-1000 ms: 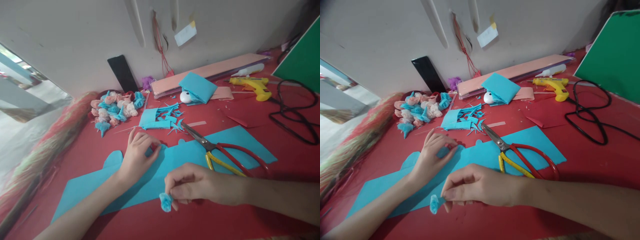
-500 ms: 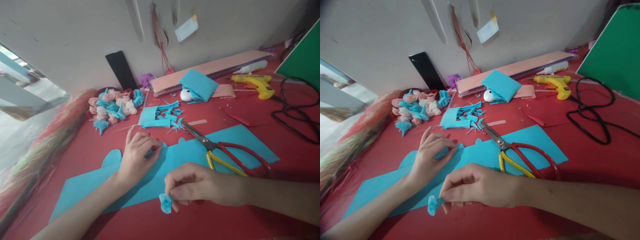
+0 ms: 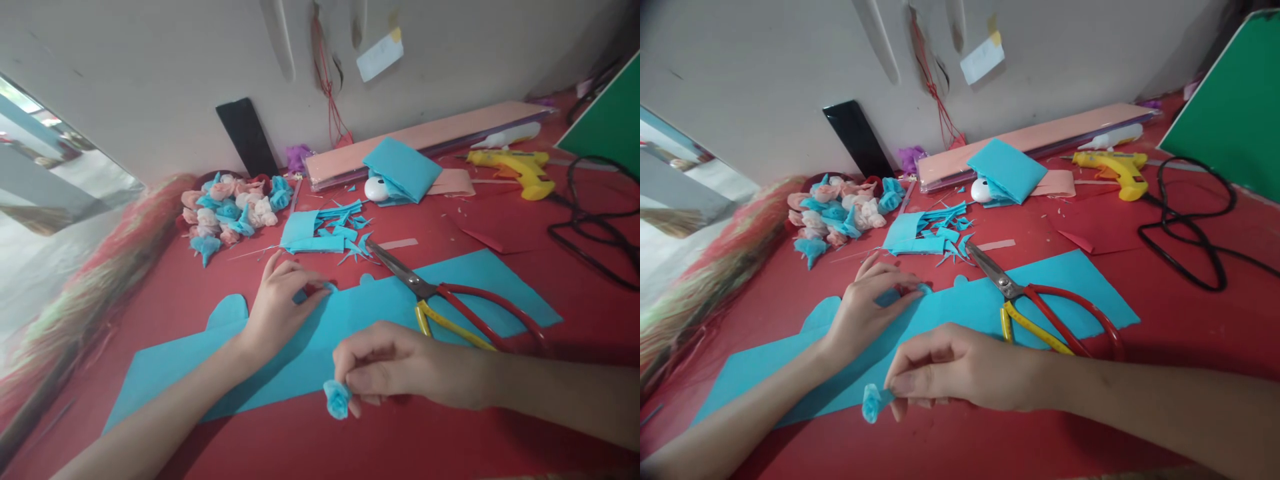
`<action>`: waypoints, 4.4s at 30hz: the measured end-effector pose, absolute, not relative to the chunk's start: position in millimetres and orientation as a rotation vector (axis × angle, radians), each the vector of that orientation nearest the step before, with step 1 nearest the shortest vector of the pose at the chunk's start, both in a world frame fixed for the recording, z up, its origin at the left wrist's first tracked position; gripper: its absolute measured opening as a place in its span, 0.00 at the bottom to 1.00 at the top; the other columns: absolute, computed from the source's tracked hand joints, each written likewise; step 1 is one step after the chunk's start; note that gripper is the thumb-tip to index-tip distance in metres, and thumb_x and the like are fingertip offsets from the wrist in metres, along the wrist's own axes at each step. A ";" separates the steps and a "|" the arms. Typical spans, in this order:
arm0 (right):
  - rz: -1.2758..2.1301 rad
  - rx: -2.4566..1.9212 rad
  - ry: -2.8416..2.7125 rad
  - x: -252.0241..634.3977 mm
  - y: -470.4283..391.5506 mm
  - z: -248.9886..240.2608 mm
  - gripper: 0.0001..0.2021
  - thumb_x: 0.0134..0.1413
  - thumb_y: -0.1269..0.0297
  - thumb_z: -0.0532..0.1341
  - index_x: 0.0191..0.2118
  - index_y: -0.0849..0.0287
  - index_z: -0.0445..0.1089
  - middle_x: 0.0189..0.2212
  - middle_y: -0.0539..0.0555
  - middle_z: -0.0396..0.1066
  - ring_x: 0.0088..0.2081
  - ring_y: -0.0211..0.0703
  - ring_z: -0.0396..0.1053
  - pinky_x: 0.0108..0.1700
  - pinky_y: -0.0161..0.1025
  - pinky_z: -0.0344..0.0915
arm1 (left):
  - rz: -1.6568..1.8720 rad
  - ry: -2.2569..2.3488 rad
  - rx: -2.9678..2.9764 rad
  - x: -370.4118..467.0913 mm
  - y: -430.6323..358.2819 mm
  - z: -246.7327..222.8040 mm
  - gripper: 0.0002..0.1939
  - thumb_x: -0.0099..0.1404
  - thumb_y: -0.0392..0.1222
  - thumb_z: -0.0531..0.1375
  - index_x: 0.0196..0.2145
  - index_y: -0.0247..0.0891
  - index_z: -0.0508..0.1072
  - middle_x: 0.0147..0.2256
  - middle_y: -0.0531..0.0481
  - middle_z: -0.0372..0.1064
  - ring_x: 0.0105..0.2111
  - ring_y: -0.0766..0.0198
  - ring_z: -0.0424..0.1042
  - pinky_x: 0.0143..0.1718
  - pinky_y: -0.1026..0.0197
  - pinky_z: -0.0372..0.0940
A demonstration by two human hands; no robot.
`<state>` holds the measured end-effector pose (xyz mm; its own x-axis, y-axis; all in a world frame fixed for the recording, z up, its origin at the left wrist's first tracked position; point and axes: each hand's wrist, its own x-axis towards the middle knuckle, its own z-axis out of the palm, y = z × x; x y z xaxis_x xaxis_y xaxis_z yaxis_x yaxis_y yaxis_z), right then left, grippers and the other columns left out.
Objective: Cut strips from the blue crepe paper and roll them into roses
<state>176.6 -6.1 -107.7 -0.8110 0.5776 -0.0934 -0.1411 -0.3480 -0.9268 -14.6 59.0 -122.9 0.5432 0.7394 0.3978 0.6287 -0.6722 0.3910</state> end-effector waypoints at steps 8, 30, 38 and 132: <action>2.183 -0.586 -1.460 176.6 -7.8 -108.8 0.17 0.58 0.51 0.59 0.31 0.63 0.69 0.22 0.47 0.57 0.25 0.31 0.53 0.25 0.32 0.49 | 0.765 1.218 2.428 -16.8 59.5 -115.9 0.04 0.59 0.35 0.63 0.32 0.42 0.78 0.28 0.52 0.75 0.31 0.61 0.70 0.56 0.43 0.56; 2.192 -0.597 -1.464 174.3 -6.4 -107.5 0.18 0.58 0.51 0.58 0.30 0.63 0.69 0.22 0.47 0.58 0.24 0.31 0.53 0.24 0.32 0.48 | 0.788 1.286 1.999 -20.6 61.1 -111.1 0.08 0.64 0.41 0.61 0.34 0.31 0.73 0.31 0.51 0.73 0.28 0.67 0.73 0.30 0.62 0.71; 2.179 -0.596 -1.482 175.9 -6.1 -109.6 0.18 0.58 0.50 0.58 0.31 0.63 0.69 0.23 0.47 0.58 0.25 0.32 0.53 0.25 0.32 0.49 | 0.745 1.231 2.166 -19.6 61.0 -119.0 0.09 0.69 0.42 0.55 0.38 0.33 0.70 0.33 0.50 0.70 0.31 0.65 0.71 0.36 0.56 0.70; 1.753 -0.461 -1.599 172.9 -15.5 -77.5 0.06 0.57 0.62 0.63 0.35 0.51 0.79 0.24 0.47 0.65 0.28 0.32 0.61 0.31 0.31 0.59 | 1.159 0.715 2.027 -24.7 -1.9 -42.4 0.11 0.62 0.27 0.56 0.33 0.41 0.73 0.32 0.53 0.70 0.35 0.66 0.68 0.40 0.65 0.66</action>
<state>172.9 -15.5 -77.5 -0.6850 0.7014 0.1967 -0.2603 0.0165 -0.9654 -24.7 -1.9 -42.4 0.4514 0.7343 0.5070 0.1233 -0.6140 0.7796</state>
